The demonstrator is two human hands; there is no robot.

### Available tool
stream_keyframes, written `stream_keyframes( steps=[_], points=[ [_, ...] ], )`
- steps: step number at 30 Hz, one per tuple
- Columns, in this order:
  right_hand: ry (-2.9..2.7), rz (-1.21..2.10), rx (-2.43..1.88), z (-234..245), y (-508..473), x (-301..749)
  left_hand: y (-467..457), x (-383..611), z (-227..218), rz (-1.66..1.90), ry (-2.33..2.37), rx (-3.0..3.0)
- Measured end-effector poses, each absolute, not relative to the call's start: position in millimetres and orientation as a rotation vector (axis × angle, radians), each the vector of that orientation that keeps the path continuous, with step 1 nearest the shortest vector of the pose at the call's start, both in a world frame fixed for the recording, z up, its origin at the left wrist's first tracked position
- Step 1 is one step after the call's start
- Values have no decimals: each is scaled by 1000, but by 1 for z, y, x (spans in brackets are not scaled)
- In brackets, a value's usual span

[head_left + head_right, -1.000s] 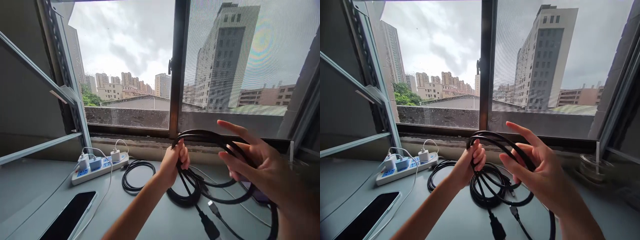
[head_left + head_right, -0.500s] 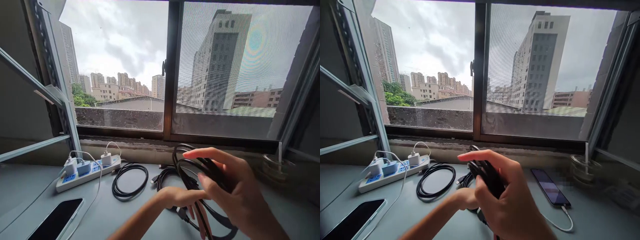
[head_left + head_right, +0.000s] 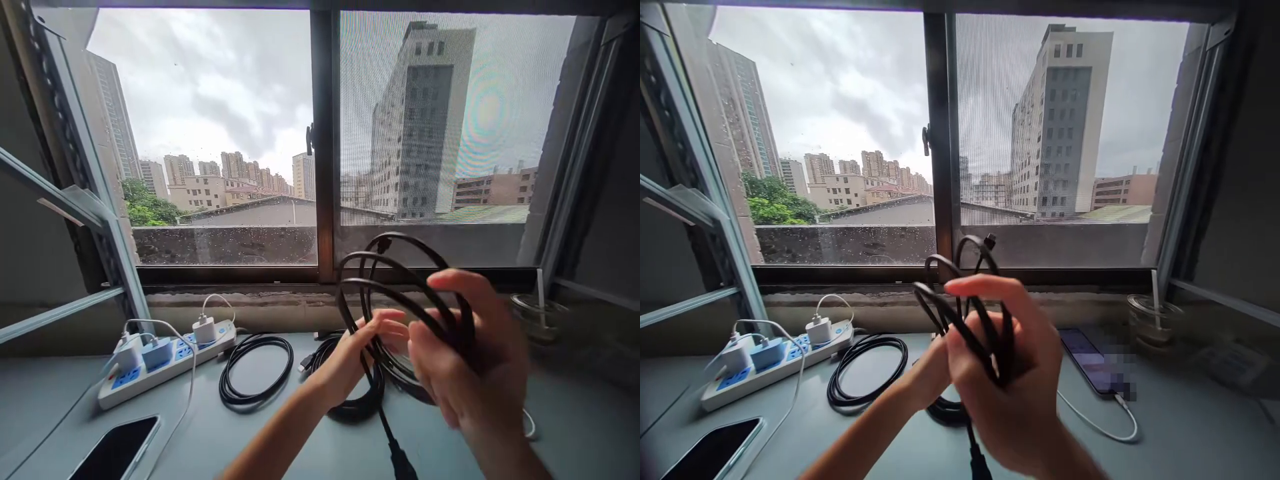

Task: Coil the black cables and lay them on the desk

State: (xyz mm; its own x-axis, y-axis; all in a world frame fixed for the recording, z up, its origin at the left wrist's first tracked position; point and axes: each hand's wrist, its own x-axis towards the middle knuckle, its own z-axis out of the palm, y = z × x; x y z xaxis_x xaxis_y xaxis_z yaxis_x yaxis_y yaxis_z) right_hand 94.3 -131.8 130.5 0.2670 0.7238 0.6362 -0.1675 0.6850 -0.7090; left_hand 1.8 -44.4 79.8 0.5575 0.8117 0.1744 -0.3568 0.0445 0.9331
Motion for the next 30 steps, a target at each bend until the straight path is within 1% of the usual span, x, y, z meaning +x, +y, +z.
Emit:
stream_keyframes(
  steps=[3,5,7,11,13,16,21,26,30],
  points=[
    [-1035,747,-476,130,-105,101,-39,-13,98,1114,313,1072],
    [-1065,722,-488,127,-86,105,-35,-25,106,1227,299,1064],
    [-1120,579,-592,123,-70,107,-30,-35,111,1327,344,1164],
    [-1370,56,-841,112,-48,105,-21,-50,115,1464,500,1405],
    [-1467,-112,-880,107,-41,105,-20,-56,117,1451,582,1491],
    [-1463,-224,-964,102,-32,109,-19,-62,120,1342,670,1606],
    [-1447,-205,-1089,97,-21,123,-19,-65,122,1253,763,1635],
    [-1538,-121,-1167,96,-18,122,-15,-63,119,1414,789,1526],
    [-1514,-46,-1119,98,-22,116,-8,-63,117,1508,715,1317]
  ],
)
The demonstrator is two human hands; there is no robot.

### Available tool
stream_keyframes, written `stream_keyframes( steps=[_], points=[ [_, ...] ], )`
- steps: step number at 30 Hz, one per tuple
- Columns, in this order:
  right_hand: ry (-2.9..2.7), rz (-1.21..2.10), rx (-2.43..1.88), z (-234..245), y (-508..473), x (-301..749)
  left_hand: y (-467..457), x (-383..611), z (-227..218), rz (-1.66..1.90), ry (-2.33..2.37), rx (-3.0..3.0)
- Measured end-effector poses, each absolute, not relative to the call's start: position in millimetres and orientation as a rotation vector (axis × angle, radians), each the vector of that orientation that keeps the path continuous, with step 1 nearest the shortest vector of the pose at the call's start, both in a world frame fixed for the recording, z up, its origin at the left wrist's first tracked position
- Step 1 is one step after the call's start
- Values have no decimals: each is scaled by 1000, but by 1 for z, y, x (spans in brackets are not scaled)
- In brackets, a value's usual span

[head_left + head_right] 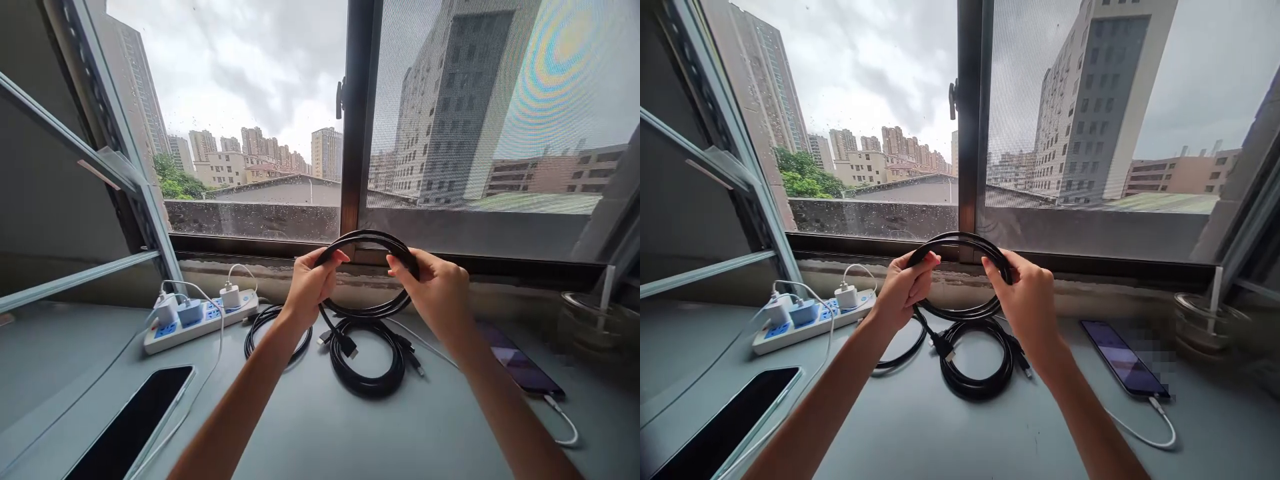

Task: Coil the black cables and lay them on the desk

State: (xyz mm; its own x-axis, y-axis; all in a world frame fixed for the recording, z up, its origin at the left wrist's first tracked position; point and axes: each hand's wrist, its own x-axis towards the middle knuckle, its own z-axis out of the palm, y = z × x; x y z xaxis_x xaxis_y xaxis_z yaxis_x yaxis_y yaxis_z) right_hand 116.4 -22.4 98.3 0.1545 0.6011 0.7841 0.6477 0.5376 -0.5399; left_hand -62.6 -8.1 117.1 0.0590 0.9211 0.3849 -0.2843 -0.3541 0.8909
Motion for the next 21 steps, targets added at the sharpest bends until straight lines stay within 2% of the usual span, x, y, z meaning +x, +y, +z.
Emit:
stream_keyframes(
  steps=[3,7,12,15,21],
  points=[
    [-1546,185,-1070,100,-26,117,-4,-66,119,1507,682,1280],
    [-1488,669,-985,105,-32,119,-5,-72,122,1377,678,1367],
    [-1428,1157,-684,107,-34,118,-9,-73,122,1328,541,1402],
    [-1476,1229,-599,108,-35,123,-10,-72,123,1297,489,1463],
    [-1800,1035,-544,120,-42,152,-7,-68,124,1361,614,1447]
  ],
)
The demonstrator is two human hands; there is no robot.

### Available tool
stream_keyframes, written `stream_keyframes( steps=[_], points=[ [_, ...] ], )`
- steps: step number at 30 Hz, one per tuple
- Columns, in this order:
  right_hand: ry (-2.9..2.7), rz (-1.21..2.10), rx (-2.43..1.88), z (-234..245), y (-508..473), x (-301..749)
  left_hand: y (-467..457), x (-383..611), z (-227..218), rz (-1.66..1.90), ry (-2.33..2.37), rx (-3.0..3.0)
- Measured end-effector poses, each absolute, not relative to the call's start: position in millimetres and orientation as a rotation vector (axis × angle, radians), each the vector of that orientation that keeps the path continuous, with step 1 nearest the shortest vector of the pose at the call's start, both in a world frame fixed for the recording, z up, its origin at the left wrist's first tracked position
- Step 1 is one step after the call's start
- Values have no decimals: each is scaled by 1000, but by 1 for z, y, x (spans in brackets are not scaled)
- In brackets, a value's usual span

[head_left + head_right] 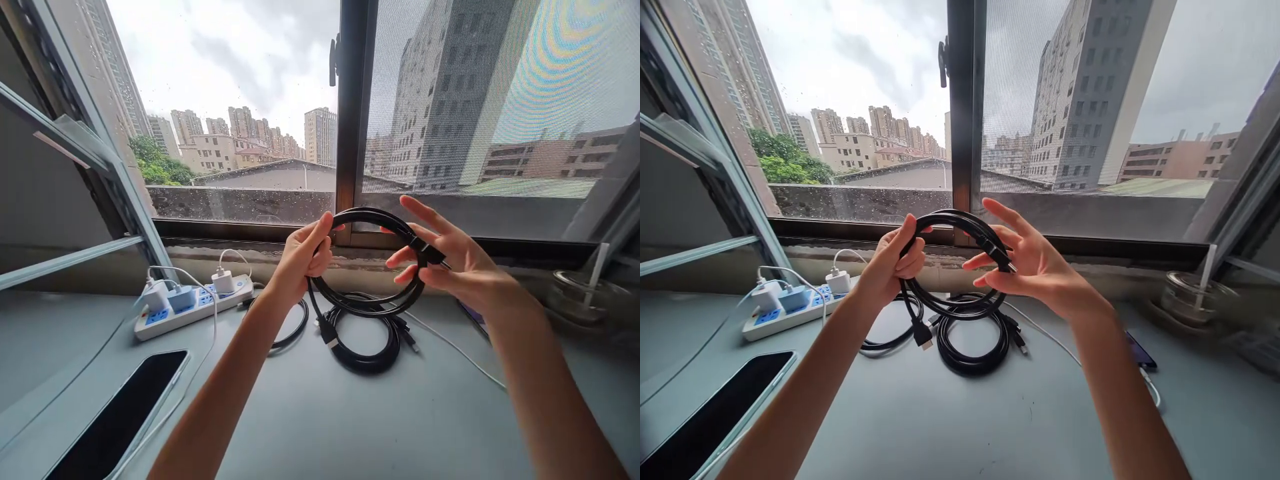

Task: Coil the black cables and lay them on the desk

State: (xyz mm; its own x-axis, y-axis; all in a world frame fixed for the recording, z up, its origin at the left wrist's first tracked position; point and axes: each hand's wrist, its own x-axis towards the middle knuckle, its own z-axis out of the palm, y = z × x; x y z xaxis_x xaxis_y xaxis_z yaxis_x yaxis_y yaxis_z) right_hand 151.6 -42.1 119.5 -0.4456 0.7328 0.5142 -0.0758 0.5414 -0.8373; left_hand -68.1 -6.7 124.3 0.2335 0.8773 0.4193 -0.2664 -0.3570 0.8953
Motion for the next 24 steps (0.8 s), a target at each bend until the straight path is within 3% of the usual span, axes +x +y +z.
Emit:
stream_keyframes(
  steps=[3,8,10,16,24],
  points=[
    [-1962,941,-580,121,-48,160,-7,-64,122,1337,670,1452],
    [-1931,85,-1183,110,-41,143,-5,-52,110,1157,765,1465],
    [-1940,-72,-1319,104,-29,133,2,-49,101,1091,826,1470],
    [-2047,287,-1704,64,26,129,31,-47,66,841,1455,1910],
    [-2275,768,-1868,16,57,134,36,-41,24,275,1824,2174]
  ],
)
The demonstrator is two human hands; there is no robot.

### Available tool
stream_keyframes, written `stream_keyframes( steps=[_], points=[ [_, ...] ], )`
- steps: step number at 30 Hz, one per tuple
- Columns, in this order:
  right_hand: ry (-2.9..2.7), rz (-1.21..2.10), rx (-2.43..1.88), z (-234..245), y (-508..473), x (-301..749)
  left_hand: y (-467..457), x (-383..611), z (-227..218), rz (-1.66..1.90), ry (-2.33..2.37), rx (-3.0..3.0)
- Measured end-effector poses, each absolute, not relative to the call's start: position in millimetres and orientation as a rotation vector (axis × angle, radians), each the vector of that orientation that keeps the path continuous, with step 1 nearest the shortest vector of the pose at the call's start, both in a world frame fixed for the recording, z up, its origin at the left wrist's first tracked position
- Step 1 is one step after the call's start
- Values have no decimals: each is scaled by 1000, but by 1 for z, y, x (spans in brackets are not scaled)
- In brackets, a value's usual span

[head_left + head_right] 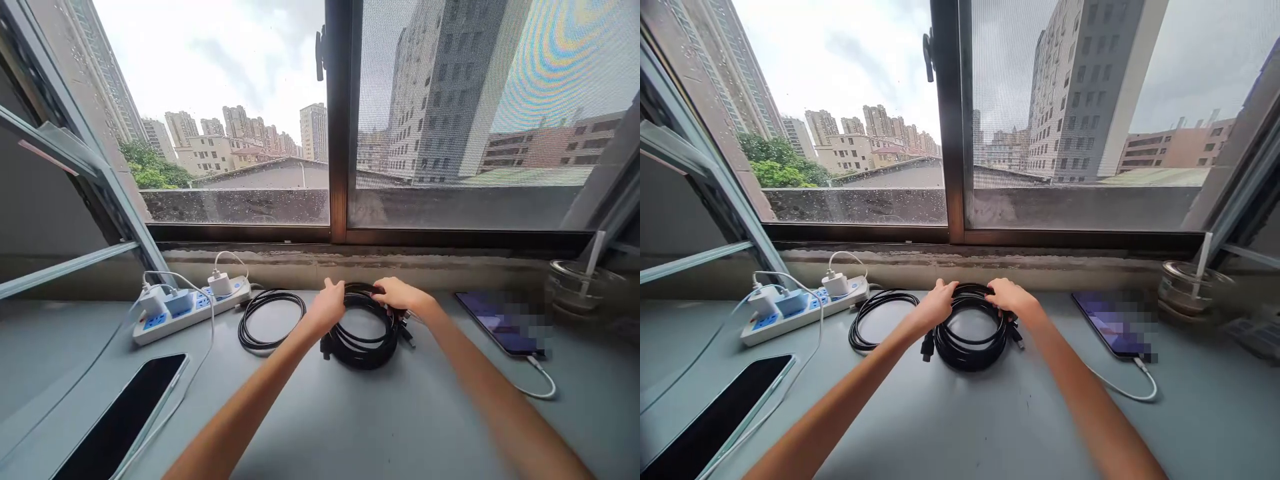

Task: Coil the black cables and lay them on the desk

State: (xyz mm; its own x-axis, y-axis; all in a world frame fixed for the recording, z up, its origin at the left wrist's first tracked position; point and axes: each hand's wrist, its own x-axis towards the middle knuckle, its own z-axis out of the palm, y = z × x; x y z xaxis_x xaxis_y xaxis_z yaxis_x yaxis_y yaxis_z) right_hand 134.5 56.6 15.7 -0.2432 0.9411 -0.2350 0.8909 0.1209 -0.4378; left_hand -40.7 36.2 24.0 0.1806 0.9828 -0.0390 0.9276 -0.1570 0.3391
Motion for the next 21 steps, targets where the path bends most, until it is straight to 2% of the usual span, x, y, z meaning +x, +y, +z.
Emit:
stream_keyframes(
  steps=[5,12,17,21],
  points=[
    [-2355,632,-1934,17,55,129,33,-36,20,67,1913,2233],
    [-2405,406,-1972,19,53,123,33,-39,17,5,1933,2307],
    [-2362,363,-1944,31,47,126,33,-43,27,165,1934,2362],
    [-2172,171,-1827,72,21,141,5,-36,68,535,1819,2495]
  ],
)
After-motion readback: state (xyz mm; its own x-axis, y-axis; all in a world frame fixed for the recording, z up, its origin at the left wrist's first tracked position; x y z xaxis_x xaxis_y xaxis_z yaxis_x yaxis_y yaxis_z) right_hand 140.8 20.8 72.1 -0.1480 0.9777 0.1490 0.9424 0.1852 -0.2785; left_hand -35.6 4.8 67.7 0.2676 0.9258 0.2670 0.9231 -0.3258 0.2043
